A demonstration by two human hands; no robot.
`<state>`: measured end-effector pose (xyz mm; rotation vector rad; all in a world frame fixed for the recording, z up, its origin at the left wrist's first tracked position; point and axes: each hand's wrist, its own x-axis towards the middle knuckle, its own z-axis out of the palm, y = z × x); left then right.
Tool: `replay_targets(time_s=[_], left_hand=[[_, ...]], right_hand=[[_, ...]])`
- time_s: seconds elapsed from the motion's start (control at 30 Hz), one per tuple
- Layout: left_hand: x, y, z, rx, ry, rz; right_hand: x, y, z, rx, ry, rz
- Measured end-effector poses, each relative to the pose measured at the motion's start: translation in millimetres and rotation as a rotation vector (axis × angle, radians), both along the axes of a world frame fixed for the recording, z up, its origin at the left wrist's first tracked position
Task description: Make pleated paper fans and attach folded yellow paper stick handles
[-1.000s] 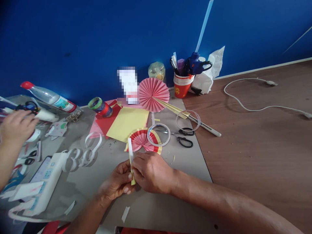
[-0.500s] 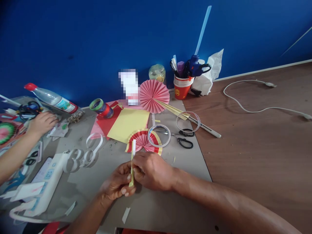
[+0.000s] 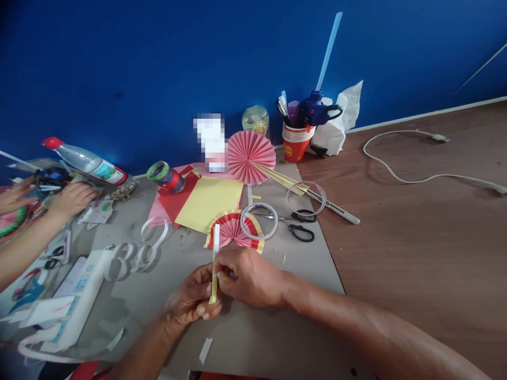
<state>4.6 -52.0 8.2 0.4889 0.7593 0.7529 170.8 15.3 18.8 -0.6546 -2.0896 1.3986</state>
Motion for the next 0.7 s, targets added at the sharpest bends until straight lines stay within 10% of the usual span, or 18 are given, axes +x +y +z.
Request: replay_targets(time_s=[0.7], left_hand=[[-1.4,-0.6,-13.7,-0.015,-0.110,0.004]], right_hand=[[0.7,-0.5,-1.9,-0.146,0.027,-0.022]])
